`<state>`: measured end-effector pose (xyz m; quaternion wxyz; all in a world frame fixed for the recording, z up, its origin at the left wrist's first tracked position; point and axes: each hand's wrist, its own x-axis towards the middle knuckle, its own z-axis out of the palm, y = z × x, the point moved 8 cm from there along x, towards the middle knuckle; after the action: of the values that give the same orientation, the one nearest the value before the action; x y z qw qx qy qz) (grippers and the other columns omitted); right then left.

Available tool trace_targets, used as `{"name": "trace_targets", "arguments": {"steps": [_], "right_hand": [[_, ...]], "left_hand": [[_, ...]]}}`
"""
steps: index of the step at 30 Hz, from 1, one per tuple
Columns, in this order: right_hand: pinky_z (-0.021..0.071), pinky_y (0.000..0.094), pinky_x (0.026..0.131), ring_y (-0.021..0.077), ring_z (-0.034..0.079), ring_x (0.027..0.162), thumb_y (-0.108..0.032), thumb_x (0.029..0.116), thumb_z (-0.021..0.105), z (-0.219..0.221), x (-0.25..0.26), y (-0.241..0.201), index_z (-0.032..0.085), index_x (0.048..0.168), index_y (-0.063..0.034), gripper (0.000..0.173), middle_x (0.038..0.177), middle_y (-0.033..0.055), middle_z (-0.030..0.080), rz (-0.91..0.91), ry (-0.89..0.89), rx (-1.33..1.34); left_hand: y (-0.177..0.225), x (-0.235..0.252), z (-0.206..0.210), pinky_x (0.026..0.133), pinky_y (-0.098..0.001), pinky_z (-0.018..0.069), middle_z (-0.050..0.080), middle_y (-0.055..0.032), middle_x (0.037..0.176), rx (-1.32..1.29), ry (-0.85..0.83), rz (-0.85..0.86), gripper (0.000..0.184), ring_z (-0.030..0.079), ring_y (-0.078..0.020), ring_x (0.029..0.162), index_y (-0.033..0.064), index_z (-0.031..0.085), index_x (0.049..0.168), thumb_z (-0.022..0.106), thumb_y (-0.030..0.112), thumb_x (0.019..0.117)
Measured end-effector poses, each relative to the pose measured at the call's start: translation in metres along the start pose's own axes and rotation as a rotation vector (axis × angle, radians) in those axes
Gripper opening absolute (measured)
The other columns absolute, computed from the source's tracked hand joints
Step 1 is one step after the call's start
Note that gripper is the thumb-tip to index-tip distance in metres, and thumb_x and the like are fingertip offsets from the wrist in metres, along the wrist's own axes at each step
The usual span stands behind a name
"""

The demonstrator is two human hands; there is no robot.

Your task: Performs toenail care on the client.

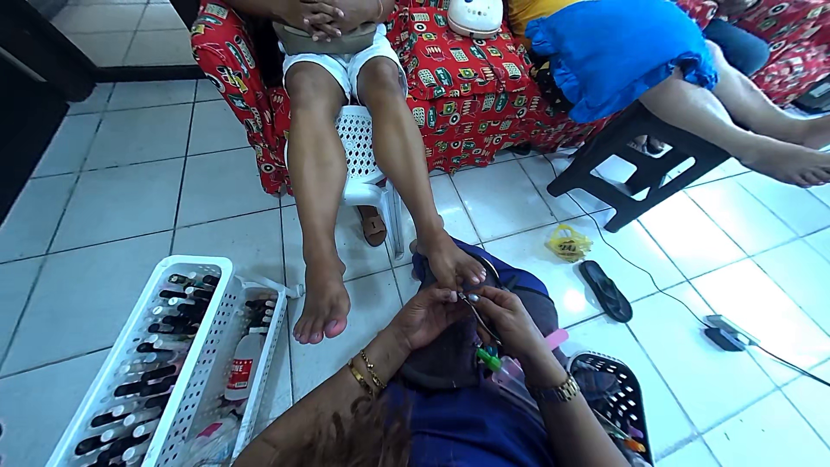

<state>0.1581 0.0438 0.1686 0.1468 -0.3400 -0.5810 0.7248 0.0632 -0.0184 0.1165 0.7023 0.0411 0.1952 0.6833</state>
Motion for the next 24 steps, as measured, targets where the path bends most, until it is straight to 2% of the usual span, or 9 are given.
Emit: {"name": "trace_targets", "arguments": {"steps": [5,8,12,15,19,22,24], "right_hand": [[0.0395,0.0153,0.039,-0.0007,0.043,0.04,-0.012,0.104,0.046,0.002,0.003,0.005,0.063,0.095,-0.0074,0.019,0.061,-0.0073,0.056,-0.025,-0.012,0.012],[0.037,0.0147,0.038,-0.0019,0.041,0.039,-0.014,0.1036,0.045,0.004,0.007,0.011,0.062,0.093,-0.0098,0.02,0.057,-0.0084,0.053,-0.05,-0.053,0.104],[0.0401,0.0151,0.038,-0.0015,0.045,0.039,-0.014,0.1031,0.046,0.002,0.01,0.017,0.065,0.094,-0.0105,0.021,0.056,-0.008,0.055,-0.058,-0.131,0.264],[0.0419,0.0156,0.039,-0.0014,0.047,0.04,-0.012,0.1017,0.049,-0.001,0.007,0.013,0.069,0.096,-0.009,0.02,0.059,-0.0077,0.059,-0.081,-0.143,0.168],[0.0522,0.0196,0.044,0.0022,0.056,0.043,-0.008,0.1016,0.049,-0.002,0.003,0.003,0.069,0.099,-0.0049,0.021,0.062,-0.0067,0.064,-0.118,-0.082,0.037],[0.0479,0.0175,0.043,0.0005,0.051,0.043,-0.009,0.1024,0.046,-0.001,0.003,0.003,0.066,0.096,-0.0076,0.02,0.062,-0.0085,0.06,-0.112,-0.044,0.052],[0.044,0.0161,0.041,-0.0008,0.048,0.041,-0.012,0.1036,0.043,-0.003,0.003,0.007,0.064,0.097,-0.0103,0.022,0.059,-0.0087,0.057,-0.111,-0.053,0.173]], "left_hand": [[0.0,0.0,0.001,0.097,-0.0388,0.0565,0.073,-0.0096,0.101,0.007,-0.005,-0.001,0.012,0.072,-0.0222,0.097,0.0093,0.065,0.106,0.06,0.007,0.0946],[0.0,0.0,0.001,0.097,-0.0389,0.0562,0.073,-0.0095,0.1,0.002,-0.004,0.003,0.011,0.072,-0.0221,0.097,0.009,0.066,0.105,0.061,0.008,0.0954],[0.0,0.0,-0.002,0.1,-0.0404,0.0549,0.073,-0.011,0.103,-0.002,-0.003,0.006,0.013,0.071,-0.024,0.1,0.0075,0.066,0.107,0.063,0.008,0.0942],[0.0,0.0,-0.003,0.097,-0.0393,0.0558,0.072,-0.0091,0.1,0.01,-0.002,0.012,0.01,0.071,-0.022,0.098,0.009,0.066,0.103,0.062,0.009,0.0946],[0.0,0.0,-0.001,0.097,-0.0387,0.0561,0.072,-0.0086,0.1,0.014,0.006,0.013,0.01,0.072,-0.0216,0.097,0.0095,0.066,0.102,0.062,0.007,0.0935],[0.0,0.0,0.0,0.097,-0.039,0.056,0.072,-0.0094,0.101,0.011,0.003,0.014,0.012,0.072,-0.0222,0.098,0.0085,0.066,0.105,0.063,0.008,0.0932],[0.0,0.0,-0.001,0.1,-0.0407,0.0548,0.073,-0.0117,0.105,0.007,0.001,0.011,0.013,0.071,-0.0246,0.103,0.0068,0.066,0.108,0.062,0.009,0.0958]]}}
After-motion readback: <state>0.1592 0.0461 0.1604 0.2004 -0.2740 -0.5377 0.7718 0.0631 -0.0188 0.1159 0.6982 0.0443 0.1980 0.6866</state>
